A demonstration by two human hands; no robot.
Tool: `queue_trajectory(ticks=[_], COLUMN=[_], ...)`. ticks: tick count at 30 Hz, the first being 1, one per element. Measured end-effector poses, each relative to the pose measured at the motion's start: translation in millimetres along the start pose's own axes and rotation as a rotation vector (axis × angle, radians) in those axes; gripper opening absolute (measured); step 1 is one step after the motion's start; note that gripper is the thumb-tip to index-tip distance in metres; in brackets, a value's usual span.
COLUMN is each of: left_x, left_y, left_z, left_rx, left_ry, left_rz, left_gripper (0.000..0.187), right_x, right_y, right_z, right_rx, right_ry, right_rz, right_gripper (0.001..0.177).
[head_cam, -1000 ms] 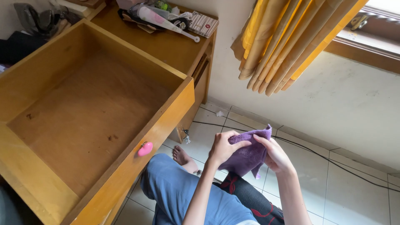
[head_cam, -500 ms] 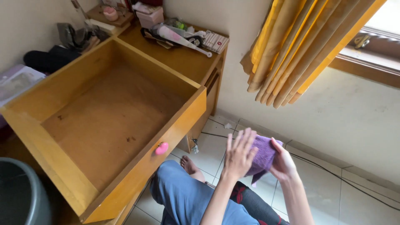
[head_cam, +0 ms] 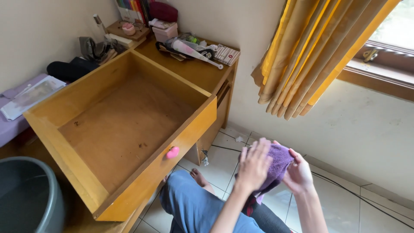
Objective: Cleaning a wooden drawer with a cloth and then placing notebooks and folders inside to organize them.
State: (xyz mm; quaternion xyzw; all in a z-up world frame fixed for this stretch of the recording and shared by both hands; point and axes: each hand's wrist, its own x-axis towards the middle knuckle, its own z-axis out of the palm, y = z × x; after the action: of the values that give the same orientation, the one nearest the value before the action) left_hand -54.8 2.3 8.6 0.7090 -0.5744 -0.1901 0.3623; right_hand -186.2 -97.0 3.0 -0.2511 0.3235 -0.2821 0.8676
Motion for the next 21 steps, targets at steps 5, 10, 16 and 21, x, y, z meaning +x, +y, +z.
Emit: queue_trajectory(ticks=[5, 10, 16, 21], left_x=[-0.5, -7.4, -3.1, -13.4], left_y=[-35.4, 4.9, -12.7, -23.7], left_z=[-3.3, -0.6, 0.2, -15.7], left_rx=[0.106, -0.017, 0.098, -0.014], left_ry=[-0.008, 0.164, 0.009, -0.073], left_rz=[-0.233, 0.286, 0.087, -0.284], left_gripper=[0.065, 0.074, 0.082, 0.078], right_x=[-4.9, 16.6, 19.3, 9.3], right_y=[-4.5, 22.4, 19.1, -3.3], right_z=[10.1, 6.4, -27.2, -23.3], right_rx=[0.029, 0.066, 0.002, 0.057], right_ry=[0.019, 0.039, 0.092, -0.002], right_rz=[-0.068, -0.009, 0.083, -0.045], right_gripper=[0.050, 0.029, 0.025, 0.043])
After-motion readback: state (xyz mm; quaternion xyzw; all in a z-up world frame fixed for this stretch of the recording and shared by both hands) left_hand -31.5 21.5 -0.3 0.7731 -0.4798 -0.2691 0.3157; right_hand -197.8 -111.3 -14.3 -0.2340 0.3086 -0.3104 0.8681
